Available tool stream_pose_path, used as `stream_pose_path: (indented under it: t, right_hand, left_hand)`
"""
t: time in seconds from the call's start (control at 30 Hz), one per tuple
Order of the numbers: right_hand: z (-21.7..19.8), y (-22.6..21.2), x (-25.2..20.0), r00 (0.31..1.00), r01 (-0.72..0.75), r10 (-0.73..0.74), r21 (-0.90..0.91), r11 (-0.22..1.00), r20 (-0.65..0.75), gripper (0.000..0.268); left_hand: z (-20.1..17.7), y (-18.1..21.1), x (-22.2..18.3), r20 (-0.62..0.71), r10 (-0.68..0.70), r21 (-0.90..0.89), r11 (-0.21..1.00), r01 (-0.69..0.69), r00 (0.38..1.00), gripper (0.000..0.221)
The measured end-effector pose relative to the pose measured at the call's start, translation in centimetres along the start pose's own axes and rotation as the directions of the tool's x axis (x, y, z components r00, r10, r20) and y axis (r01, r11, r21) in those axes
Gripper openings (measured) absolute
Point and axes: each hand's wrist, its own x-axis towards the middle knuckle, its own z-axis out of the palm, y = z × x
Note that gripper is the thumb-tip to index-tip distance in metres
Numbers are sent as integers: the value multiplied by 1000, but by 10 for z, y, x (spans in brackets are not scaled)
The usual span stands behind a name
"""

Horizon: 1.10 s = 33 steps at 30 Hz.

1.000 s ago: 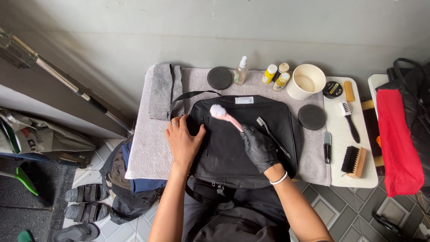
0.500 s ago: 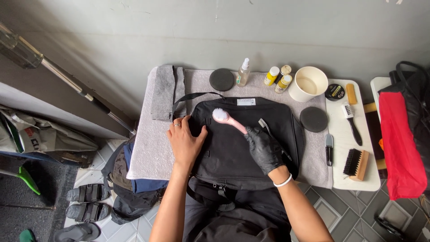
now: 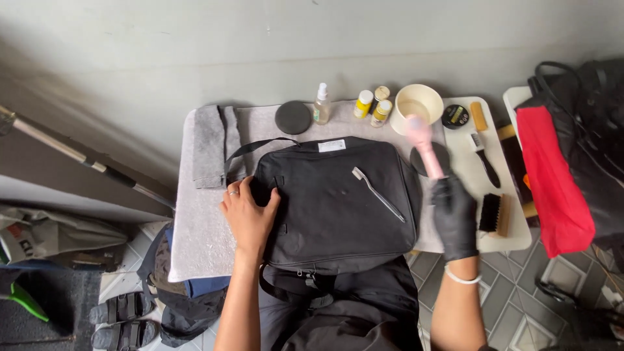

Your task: Scrubbing the exterior of a black bag with a cleaning brush and solution.

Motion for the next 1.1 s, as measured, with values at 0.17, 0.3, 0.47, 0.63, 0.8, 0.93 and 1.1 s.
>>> stream_pose_path:
  t: [0.17, 0.3, 0.47, 0.63, 0.8, 0.93, 1.1]
  right_hand:
    - [-74, 65, 58, 988, 78, -107, -230, 970, -115, 31]
    - [-83, 141, 106, 999, -16, 4, -286, 958, -42, 36]
    - [-49, 230, 122, 996, 23, -6, -185, 982, 91, 32]
    - [-40, 216, 120, 989, 17, 9, -176, 984, 147, 44]
    - [-44, 175, 118, 949, -37, 79, -142, 989, 304, 35]
    - [-36, 170, 108, 954, -126, 225, -416, 900, 199, 63]
    - [-28, 150, 96, 991, -56, 114, -536, 843, 76, 25]
  left_hand:
    - [6, -3, -2, -10, 22, 67, 997, -21, 1000, 63]
    - [6, -3, -1, 5, 3, 88, 996, -3, 1000, 64]
    - [7, -4, -2, -7, 8, 82, 997, -7, 1000, 64]
    - [7, -2, -1, 6, 6, 102, 995, -6, 1000, 64]
    - [4, 0, 0, 4, 9, 94, 996, -9, 1000, 64]
    - [7, -2, -1, -6, 8, 107, 994, -7, 1000, 64]
    - [8, -3, 0, -5, -8, 112, 994, 9, 1000, 63]
